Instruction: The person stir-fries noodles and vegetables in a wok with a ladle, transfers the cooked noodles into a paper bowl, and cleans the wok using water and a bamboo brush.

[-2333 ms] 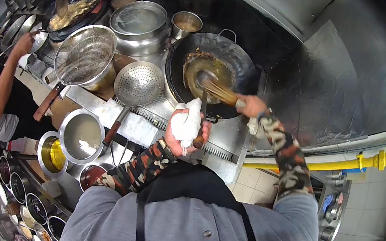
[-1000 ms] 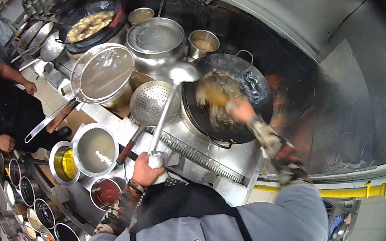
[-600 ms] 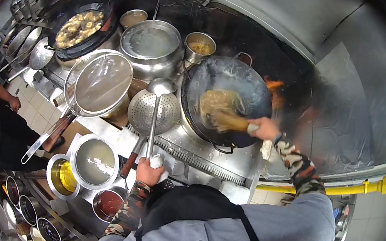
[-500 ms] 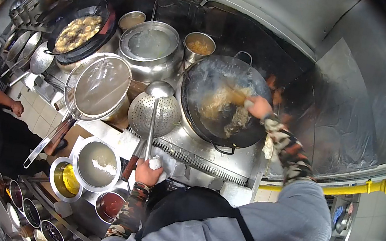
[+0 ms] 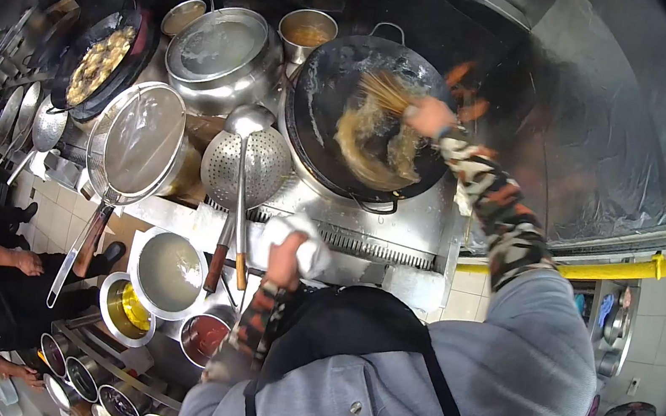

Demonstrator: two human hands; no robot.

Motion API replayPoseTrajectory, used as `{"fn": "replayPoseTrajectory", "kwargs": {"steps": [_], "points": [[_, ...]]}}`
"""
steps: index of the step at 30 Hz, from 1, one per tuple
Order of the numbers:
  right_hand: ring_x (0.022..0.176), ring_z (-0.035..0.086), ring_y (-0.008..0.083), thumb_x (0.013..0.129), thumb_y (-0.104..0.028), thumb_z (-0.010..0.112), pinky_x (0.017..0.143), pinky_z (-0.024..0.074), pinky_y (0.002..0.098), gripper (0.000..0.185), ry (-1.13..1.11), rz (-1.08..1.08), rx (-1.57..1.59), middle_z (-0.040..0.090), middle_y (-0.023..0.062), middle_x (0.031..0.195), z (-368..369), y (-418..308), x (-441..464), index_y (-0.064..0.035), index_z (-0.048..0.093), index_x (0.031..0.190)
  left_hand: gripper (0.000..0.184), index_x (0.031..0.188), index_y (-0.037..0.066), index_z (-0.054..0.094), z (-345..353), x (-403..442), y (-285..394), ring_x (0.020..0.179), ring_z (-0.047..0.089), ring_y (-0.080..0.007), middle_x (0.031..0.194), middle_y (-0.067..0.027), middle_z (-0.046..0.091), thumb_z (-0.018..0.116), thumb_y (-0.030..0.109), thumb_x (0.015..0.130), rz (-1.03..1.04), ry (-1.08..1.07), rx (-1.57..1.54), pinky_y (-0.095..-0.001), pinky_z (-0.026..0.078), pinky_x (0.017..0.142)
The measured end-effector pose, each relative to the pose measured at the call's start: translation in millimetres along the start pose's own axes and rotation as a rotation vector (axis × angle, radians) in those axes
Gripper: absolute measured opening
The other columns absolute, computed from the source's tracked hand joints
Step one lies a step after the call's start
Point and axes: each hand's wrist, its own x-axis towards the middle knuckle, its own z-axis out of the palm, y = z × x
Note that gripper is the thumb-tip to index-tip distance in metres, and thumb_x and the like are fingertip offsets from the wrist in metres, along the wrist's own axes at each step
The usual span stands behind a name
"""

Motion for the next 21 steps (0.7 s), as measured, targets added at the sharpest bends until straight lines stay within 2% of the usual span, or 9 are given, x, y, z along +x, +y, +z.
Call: {"fn": "replayPoseTrajectory", "kwargs": {"steps": [3,6,9,11,13,14,15,17,21], "points": [[0.084,0.065,0.0339,0.068,-0.033,0.069,0.079,0.0509,0.0375,0.050,-0.040,-0.029,0.324,0.066,0.0217,0.095,34,-68,-10,-0.0051,0.066,0.109,0.028,0.089,0.006,0.058,34,27,-23,0.067,0.062,-0.0248,0.076,-0.0092,0.061,0.041,0.028,0.087,-0.331,-0.256,-0.237,-0.0374,0.052,0.065],[0.062,0.066,0.0257,0.073,-0.027,0.064,0.041,0.0507,0.0321,0.056,-0.272,0.114,0.589,0.068,0.0165,0.088,8,-115,-74,-0.0067,0.056,0.125,0.033,0.087,0.009,0.057,53,44,-35,0.070,0.061,-0.0262,0.077,-0.0091,0.061,0.035,0.033,0.087,-0.361,-0.395,-0.210,-0.0424,0.051,0.064],[0.089,0.065,0.0299,0.070,-0.029,0.067,0.084,0.0491,0.0351,0.060,-0.485,0.052,0.387,0.066,0.0216,0.100,-42,-88,-149,-0.0096,0.057,0.125,0.035,0.087,0.010,0.058,89,52,-28,0.068,0.060,-0.0277,0.075,-0.0093,0.060,0.034,0.035,0.086,-0.448,-0.333,-0.239,-0.0438,0.050,0.062],[0.104,0.059,0.0313,0.072,-0.028,0.065,0.095,0.0445,0.0372,0.050,-0.437,0.074,0.139,0.062,0.0182,0.112,-60,-43,-181,-0.0162,0.062,0.120,0.032,0.082,0.009,0.056,114,74,-40,0.059,0.058,-0.0277,0.070,-0.0101,0.058,0.036,0.034,0.086,-0.476,-0.309,-0.263,-0.0405,0.048,0.053],[0.087,0.066,0.0307,0.068,-0.032,0.069,0.084,0.0510,0.0383,0.048,-0.467,0.105,-0.003,0.068,0.0171,0.096,-90,5,-171,-0.0179,0.066,0.114,0.029,0.078,0.009,0.055,132,104,-65,0.053,0.056,-0.0269,0.065,-0.0107,0.056,0.039,0.032,0.087,-0.543,-0.262,-0.168,-0.0360,0.047,0.048],[0.080,0.067,0.0321,0.067,-0.032,0.069,0.078,0.0531,0.0391,0.045,-0.332,0.174,-0.072,0.069,0.0158,0.089,-83,40,-158,-0.0160,0.069,0.109,0.028,0.079,0.009,0.054,116,133,-90,0.051,0.054,-0.0247,0.062,-0.0102,0.052,0.040,0.031,0.089,-0.808,-0.604,-0.406,-0.0332,0.044,0.045],[0.083,0.067,0.0328,0.067,-0.032,0.069,0.077,0.0533,0.0394,0.045,-0.251,0.281,-0.211,0.068,0.0159,0.091,-86,57,-142,-0.0146,0.069,0.108,0.028,0.079,0.009,0.054,126,119,-82,0.051,0.054,-0.0247,0.062,-0.0102,0.052,0.040,0.031,0.089,-0.801,-0.614,-0.408,-0.0332,0.044,0.045],[0.087,0.066,0.0332,0.068,-0.032,0.068,0.080,0.0523,0.0399,0.046,-0.121,0.213,-0.180,0.068,0.0169,0.092,-128,29,-140,-0.0139,0.068,0.110,0.029,0.078,0.009,0.051,148,78,-49,0.048,0.048,-0.0225,0.060,-0.0082,0.049,0.039,0.032,0.090,-0.632,-0.158,-0.060,-0.0315,0.040,0.041],[0.093,0.064,0.0330,0.068,-0.034,0.067,0.086,0.0501,0.0386,0.047,-0.444,-0.073,-0.180,0.067,0.0171,0.101,-136,-13,-130,-0.0169,0.068,0.112,0.027,0.077,0.007,0.053,136,58,-37,0.046,0.048,-0.0212,0.062,-0.0056,0.052,0.041,0.028,0.090,-0.582,-0.158,-0.185,-0.0299,0.040,0.040]]}}
